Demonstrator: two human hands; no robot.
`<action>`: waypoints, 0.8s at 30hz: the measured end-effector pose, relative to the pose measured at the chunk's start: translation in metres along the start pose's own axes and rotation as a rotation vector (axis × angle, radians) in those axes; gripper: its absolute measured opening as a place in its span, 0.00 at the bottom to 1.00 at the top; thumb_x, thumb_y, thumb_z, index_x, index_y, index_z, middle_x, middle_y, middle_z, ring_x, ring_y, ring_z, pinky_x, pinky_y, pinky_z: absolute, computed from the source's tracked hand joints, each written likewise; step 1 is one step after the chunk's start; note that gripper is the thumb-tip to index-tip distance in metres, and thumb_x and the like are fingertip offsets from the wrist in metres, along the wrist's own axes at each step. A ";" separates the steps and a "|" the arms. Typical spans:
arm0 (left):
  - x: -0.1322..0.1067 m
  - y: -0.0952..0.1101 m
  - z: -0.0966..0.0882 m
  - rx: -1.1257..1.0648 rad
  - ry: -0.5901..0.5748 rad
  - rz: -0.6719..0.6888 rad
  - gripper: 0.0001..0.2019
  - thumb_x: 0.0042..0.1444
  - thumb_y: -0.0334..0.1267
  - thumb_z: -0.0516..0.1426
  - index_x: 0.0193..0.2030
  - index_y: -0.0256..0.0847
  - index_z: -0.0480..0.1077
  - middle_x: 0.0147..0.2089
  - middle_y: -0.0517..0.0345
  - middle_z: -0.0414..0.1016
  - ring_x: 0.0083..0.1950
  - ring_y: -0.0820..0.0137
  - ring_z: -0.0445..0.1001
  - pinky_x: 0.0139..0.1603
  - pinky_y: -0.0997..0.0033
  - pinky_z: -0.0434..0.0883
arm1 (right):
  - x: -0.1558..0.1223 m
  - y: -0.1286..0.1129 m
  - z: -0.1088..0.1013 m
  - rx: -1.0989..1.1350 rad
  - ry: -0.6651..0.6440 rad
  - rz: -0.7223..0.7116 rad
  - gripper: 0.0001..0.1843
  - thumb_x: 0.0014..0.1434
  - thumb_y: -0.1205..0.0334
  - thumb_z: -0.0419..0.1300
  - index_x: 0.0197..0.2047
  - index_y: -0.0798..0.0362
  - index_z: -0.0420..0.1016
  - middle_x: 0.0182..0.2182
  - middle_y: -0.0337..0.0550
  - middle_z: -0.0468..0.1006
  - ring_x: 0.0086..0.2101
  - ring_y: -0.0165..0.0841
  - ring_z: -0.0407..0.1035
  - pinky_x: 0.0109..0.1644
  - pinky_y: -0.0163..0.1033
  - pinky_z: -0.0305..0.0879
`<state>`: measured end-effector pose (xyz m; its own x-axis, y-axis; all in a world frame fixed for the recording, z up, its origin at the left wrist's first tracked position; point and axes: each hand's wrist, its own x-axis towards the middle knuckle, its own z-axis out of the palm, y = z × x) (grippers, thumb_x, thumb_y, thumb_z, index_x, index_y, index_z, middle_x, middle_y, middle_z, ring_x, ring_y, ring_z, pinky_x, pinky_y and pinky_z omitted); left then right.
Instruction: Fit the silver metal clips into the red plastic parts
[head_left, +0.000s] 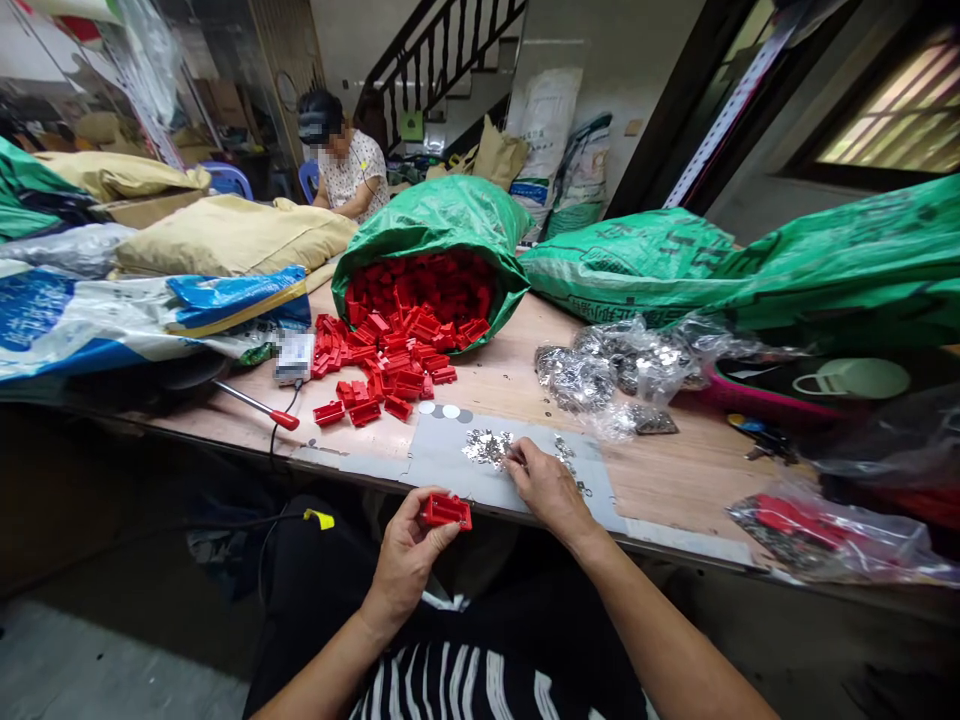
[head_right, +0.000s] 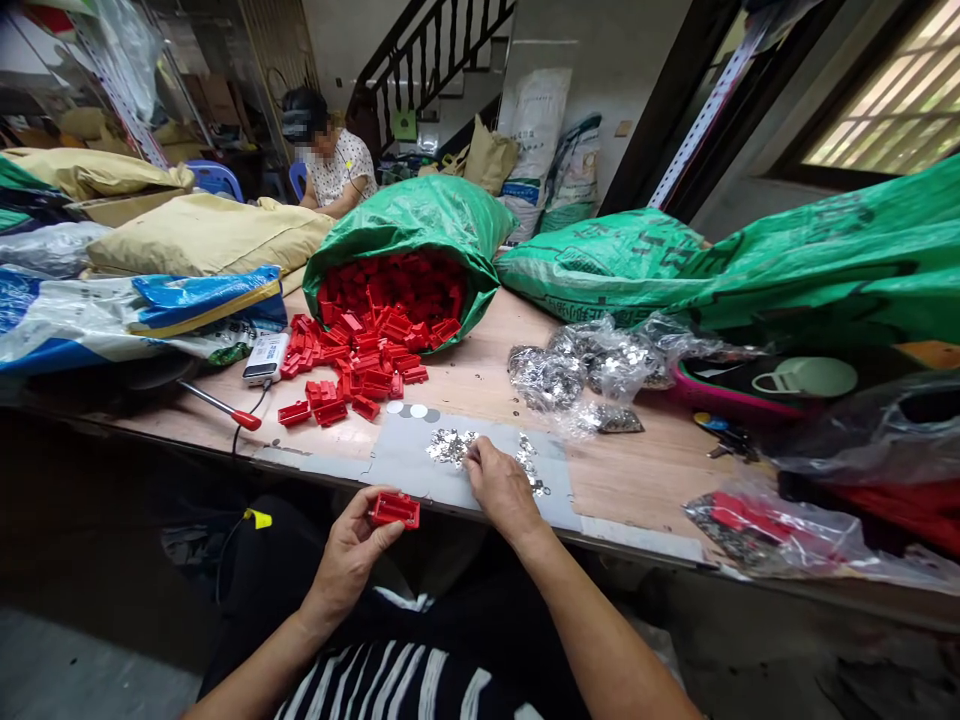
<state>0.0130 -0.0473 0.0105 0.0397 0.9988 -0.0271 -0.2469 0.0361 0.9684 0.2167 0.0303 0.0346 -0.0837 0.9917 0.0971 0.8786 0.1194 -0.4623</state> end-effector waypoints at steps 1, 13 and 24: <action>0.000 0.000 0.000 -0.036 0.002 -0.011 0.18 0.50 0.38 0.64 0.49 0.42 0.69 0.40 0.57 0.77 0.41 0.71 0.76 0.47 0.71 0.72 | -0.002 -0.001 -0.002 0.058 0.000 -0.008 0.02 0.59 0.63 0.53 0.35 0.50 0.66 0.29 0.38 0.76 0.30 0.34 0.70 0.34 0.36 0.58; 0.004 0.017 0.010 -0.346 -0.057 -0.136 0.26 0.52 0.35 0.62 0.58 0.47 0.64 0.40 0.58 0.73 0.40 0.72 0.73 0.44 0.70 0.73 | -0.037 -0.041 -0.012 0.461 -0.149 -0.357 0.04 0.62 0.65 0.54 0.35 0.51 0.68 0.30 0.39 0.73 0.30 0.30 0.67 0.36 0.34 0.62; 0.010 0.024 0.010 -0.407 -0.087 -0.156 0.17 0.52 0.34 0.62 0.50 0.42 0.73 0.41 0.55 0.75 0.41 0.72 0.71 0.43 0.73 0.68 | -0.041 -0.036 -0.009 0.419 -0.155 -0.642 0.06 0.63 0.68 0.53 0.38 0.51 0.70 0.33 0.43 0.73 0.35 0.32 0.68 0.40 0.37 0.66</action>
<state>0.0167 -0.0367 0.0360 0.1836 0.9746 -0.1279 -0.5923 0.2136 0.7769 0.1924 -0.0155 0.0549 -0.6075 0.7140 0.3481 0.3880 0.6491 -0.6543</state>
